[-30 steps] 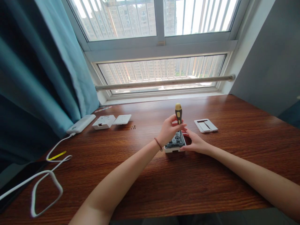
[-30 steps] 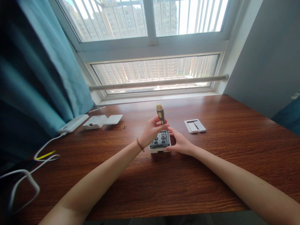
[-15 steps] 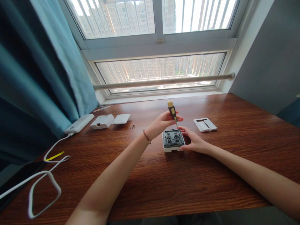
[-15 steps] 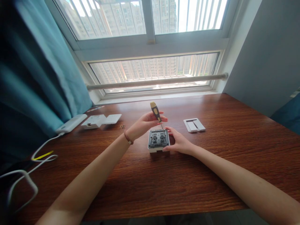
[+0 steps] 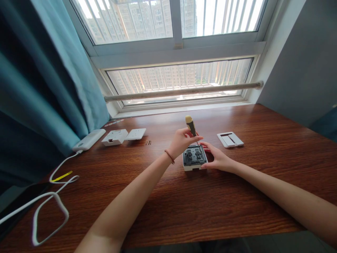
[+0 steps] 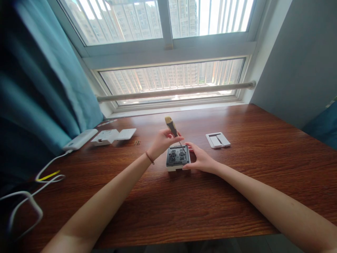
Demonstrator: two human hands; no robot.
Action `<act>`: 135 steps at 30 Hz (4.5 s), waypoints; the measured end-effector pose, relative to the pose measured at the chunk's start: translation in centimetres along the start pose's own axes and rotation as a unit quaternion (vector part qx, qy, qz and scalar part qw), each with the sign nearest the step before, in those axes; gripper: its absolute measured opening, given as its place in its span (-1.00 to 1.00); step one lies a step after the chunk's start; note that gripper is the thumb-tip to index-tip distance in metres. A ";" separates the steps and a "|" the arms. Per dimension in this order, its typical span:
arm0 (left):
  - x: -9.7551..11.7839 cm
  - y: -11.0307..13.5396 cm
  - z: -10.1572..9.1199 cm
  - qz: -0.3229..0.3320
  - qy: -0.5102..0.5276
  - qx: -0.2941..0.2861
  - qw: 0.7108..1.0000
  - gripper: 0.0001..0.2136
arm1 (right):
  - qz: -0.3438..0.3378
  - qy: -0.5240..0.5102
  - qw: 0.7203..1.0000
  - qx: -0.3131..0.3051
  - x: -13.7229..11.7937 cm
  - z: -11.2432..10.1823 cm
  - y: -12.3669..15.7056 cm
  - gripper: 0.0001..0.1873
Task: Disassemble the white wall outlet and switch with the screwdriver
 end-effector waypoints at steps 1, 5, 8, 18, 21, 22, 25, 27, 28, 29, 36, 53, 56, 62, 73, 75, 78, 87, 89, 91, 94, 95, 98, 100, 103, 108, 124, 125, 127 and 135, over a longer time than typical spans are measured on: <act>0.1 0.0 0.0 0.001 -0.009 -0.001 1.000 -0.75 | -0.001 0.001 1.000 -0.001 0.0 0.0 0.0 -0.04; 0.9 0.3 0.8 -0.021 0.095 -0.044 0.994 -0.62 | -0.003 0.000 1.000 -0.003 0.0 0.0 0.0 -0.04; 1.3 0.4 1.0 -0.058 0.171 -0.070 0.981 -0.51 | -0.001 -0.003 1.000 0.000 0.2 0.1 0.0 -0.03; 2.3 0.9 0.7 -0.131 0.226 -0.144 0.954 -0.66 | 0.006 -0.008 1.000 -0.014 -0.4 -0.1 -0.1 -0.01; 1.8 0.8 0.7 -0.121 0.160 -0.104 0.974 -0.73 | 0.006 -0.005 1.000 -0.011 -0.4 -0.1 -0.1 -0.02; 1.6 0.8 0.7 -0.116 0.132 -0.092 0.980 -0.73 | 0.003 -0.006 1.000 -0.009 -0.3 -0.1 -0.1 -0.03; 1.2 0.7 0.9 -0.082 0.071 -0.071 0.992 -0.70 | -0.012 -0.011 1.000 -0.003 -0.4 0.0 -0.1 -0.05; 1.3 0.7 0.9 -0.052 0.058 -0.058 0.995 -0.68 | -0.015 -0.010 1.000 -0.001 -0.3 0.0 -0.1 -0.06; 1.5 0.7 0.8 -0.041 0.060 -0.050 0.996 -0.65 | -0.012 -0.008 1.000 -0.001 -0.3 0.0 -0.1 -0.06; 1.6 0.7 0.8 -0.036 0.067 -0.042 0.996 -0.60 | -0.008 -0.005 1.000 -0.001 -0.2 -0.1 -0.1 -0.05; 1.7 0.5 0.4 -0.078 0.191 -0.077 0.975 -0.50 | 0.008 0.007 1.000 -0.003 0.1 0.0 0.0 -0.02; 1.3 0.2 -0.1 -0.071 0.084 -0.026 0.994 -0.69 | -0.001 0.000 1.000 -0.006 0.0 0.0 0.0 -0.04; 1.3 0.4 0.1 -0.091 0.106 -0.035 0.990 -0.64 | 0.000 0.002 1.000 -0.007 0.1 0.1 0.0 -0.04; 1.8 0.7 0.3 -0.109 0.172 -0.099 0.974 -0.63 | 0.008 0.003 1.000 -0.005 0.2 0.0 0.1 -0.03; 1.5 0.4 0.1 -0.088 0.121 -0.086 0.985 -0.66 | 0.006 0.003 1.000 -0.009 -0.1 0.0 0.0 -0.04; 1.5 0.3 -0.2 -0.075 0.068 -0.045 0.994 -0.63 | 0.001 0.002 1.000 -0.012 -0.1 0.1 0.0 -0.05; 1.4 0.3 -0.2 -0.073 0.059 -0.020 0.995 -0.63 | 0.000 0.010 1.000 -0.012 -0.1 0.1 0.0 -0.05; 1.7 0.6 0.3 -0.101 0.202 -0.087 0.970 -0.56 | 0.004 0.014 1.000 -0.015 -0.2 0.0 0.0 -0.04; 1.8 0.7 0.5 -0.100 0.231 -0.110 0.962 -0.61 | 0.006 0.009 1.000 -0.017 -0.3 0.0 0.0 -0.04; 1.8 0.7 0.6 -0.102 0.241 -0.119 0.958 -0.65 | 0.007 0.003 1.000 -0.021 -0.4 0.0 0.1 -0.03; 1.5 0.6 0.6 -0.103 0.200 -0.107 0.968 -0.66 | 0.008 0.006 1.000 -0.018 -0.3 0.0 0.1 -0.04; 1.5 0.6 0.5 -0.100 0.172 -0.097 0.975 -0.66 | 0.007 0.007 1.000 -0.016 -0.3 0.0 0.0 -0.05; 1.4 0.4 0.2 -0.081 0.078 -0.061 0.992 -0.63 | -0.005 0.007 1.000 -0.010 -0.3 0.0 0.0 -0.07; 1.5 0.4 0.1 -0.068 0.047 -0.041 0.996 -0.62 | -0.010 0.009 1.000 -0.009 -0.2 0.0 0.0 -0.08; 1.7 0.4 0.2 -0.075 0.078 -0.043 0.993 -0.59 | -0.005 0.016 1.000 -0.010 -0.1 0.0 0.0 -0.07; 2.1 0.7 0.4 -0.093 0.159 -0.085 0.979 -0.59 | 0.006 0.020 1.000 -0.006 0.1 0.0 0.1 -0.05; 2.1 0.5 0.2 -0.058 0.080 -0.061 0.993 -0.66 | -0.003 0.016 1.000 -0.007 -0.5 -0.2 0.0 -0.07; 2.1 0.5 0.2 -0.052 0.069 -0.056 0.995 -0.67 | -0.004 0.019 1.000 -0.006 -0.5 -0.2 0.0 -0.08; 2.0 0.5 0.2 -0.050 0.070 -0.052 0.995 -0.68 | -0.002 0.023 1.000 -0.008 -0.6 -0.2 0.0 -0.08; 2.0 0.6 0.4 -0.086 0.157 -0.084 0.980 -0.59 | 0.001 0.014 1.000 -0.007 -0.3 -0.1 0.1 -0.06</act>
Point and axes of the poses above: each hand's wrist, its own y-axis away from the middle knuckle, its own z-axis out of the palm, x = y × z, the point moved 6 cm from there along -y, towards the middle knuckle, and after that the axes turned 15 degrees about y, right-handed, at the moved point
